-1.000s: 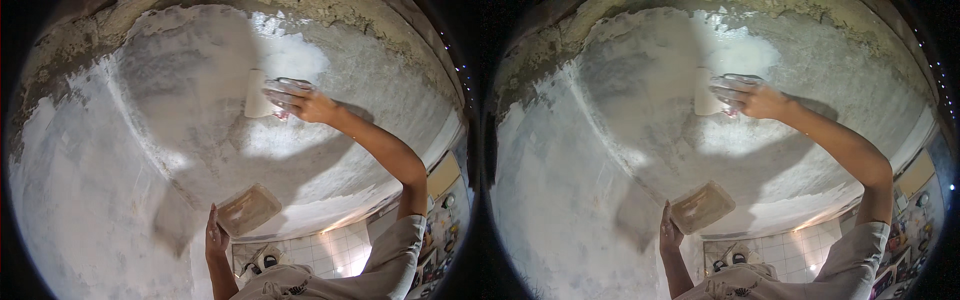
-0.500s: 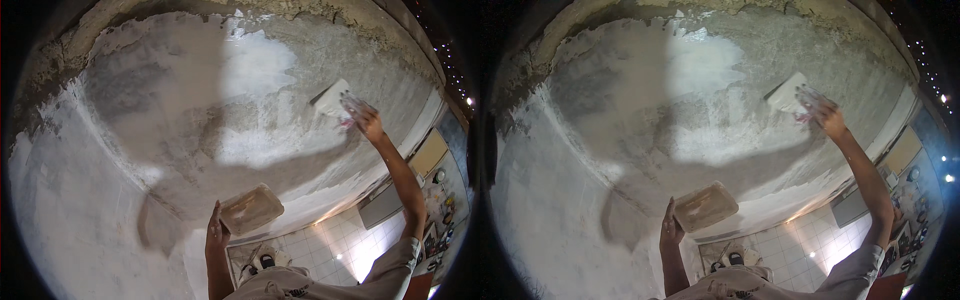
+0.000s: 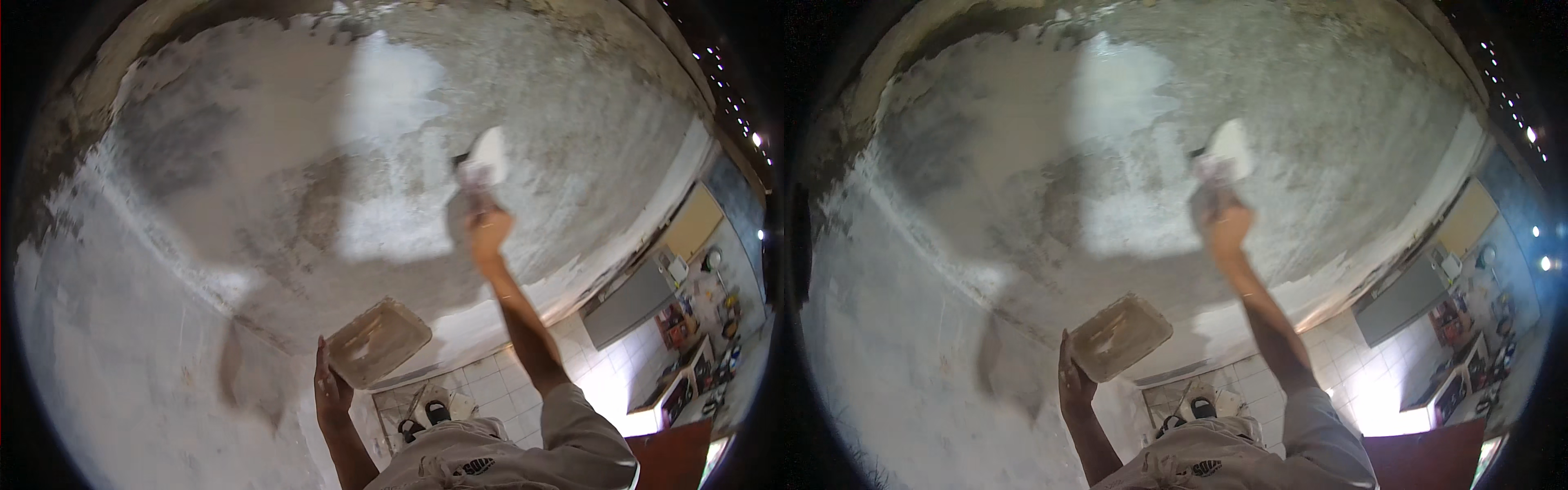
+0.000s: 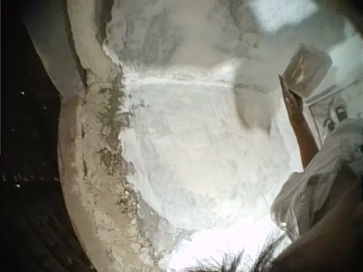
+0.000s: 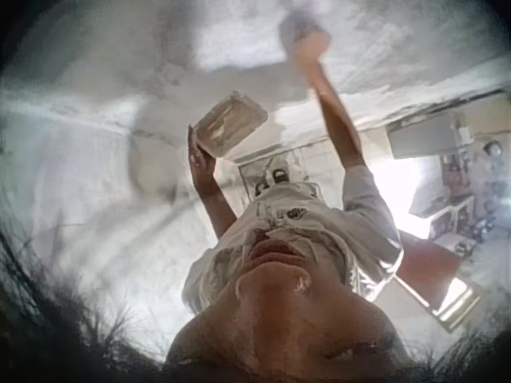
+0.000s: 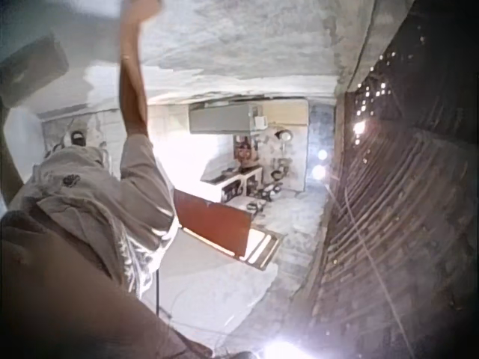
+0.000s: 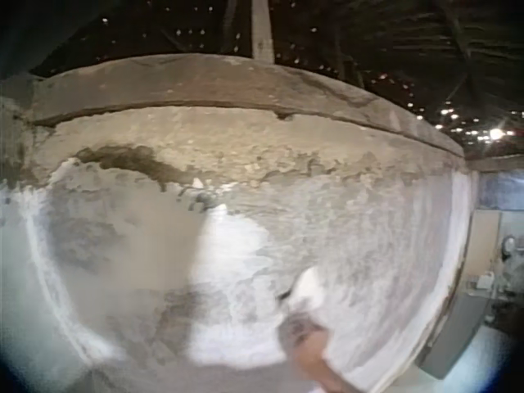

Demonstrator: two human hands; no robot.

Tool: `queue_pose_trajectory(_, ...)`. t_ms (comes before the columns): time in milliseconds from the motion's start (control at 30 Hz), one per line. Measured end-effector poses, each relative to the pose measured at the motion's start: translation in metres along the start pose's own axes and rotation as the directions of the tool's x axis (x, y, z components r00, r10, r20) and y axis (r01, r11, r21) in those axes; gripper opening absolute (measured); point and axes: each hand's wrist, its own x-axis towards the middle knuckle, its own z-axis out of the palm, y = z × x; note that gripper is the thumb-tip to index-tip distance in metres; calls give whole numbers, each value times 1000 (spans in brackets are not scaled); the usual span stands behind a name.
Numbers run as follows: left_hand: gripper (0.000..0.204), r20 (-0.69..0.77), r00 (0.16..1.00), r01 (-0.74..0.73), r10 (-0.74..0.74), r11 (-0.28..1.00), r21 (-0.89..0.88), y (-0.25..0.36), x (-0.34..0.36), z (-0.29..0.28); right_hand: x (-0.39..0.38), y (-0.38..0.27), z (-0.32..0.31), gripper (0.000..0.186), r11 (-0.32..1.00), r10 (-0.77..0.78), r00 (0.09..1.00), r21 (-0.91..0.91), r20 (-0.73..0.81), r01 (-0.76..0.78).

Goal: Applying and smoothing plaster in a wall corner using a spatula.

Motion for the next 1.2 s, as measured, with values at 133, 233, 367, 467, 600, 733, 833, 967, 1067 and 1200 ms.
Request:
queue_pose_trajectory(133, 87, 50, 995, 89, -83, 988, -124, 10, -4, 9, -63, -78, 16, 34, 942, -223, 965, 284, 134, 178)
queue_pose_trajectory(233, 79, -140, 979, 169, -148, 974, 153, 23, -8, 23, -66, -96, -19, 30, 898, -201, 976, 414, 81, 150)
queue_pose_trajectory(367, 80, -119, 992, 16, -30, 993, -115, 10, -24, 2, -56, -57, -45, 31, 810, 225, 969, 534, 101, -243)
queue_pose_trajectory(467, 80, -61, 997, -52, 52, 999, -2, 8, -24, 3, -18, -20, -37, 31, 916, 265, 941, 361, -211, -177)
queue_pose_trajectory(600, 86, -84, 993, 79, -85, 994, -71, 3, -22, 3, -16, -15, -4, 38, 974, 210, 978, 84, 6, -210)
queue_pose_trajectory(733, 91, -35, 998, 47, -49, 997, -65, 0, -17, 1, -51, -14, 16, 50, 997, -66, 998, 29, -23, 66)
queue_pose_trajectory(833, 92, -82, 994, 82, -68, 980, 182, 1, -9, 12, -104, -5, 3, 47, 995, -100, 946, 36, 307, 94)
queue_pose_trajectory(967, 93, 33, 999, -31, 32, 999, -7, -5, -9, 8, -115, -36, -29, 32, 912, -76, 994, 408, 73, 40)
queue_pose_trajectory(1067, 93, -63, 996, 57, -57, 998, -15, -7, -6, 12, -132, -9, -55, 19, 681, 378, 825, 478, 420, -555)
queue_pose_trajectory(1200, 93, 16, 999, -51, 51, 999, -1, -10, -11, 14, -99, -28, -97, 19, -227, 476, 479, 629, 738, -744)
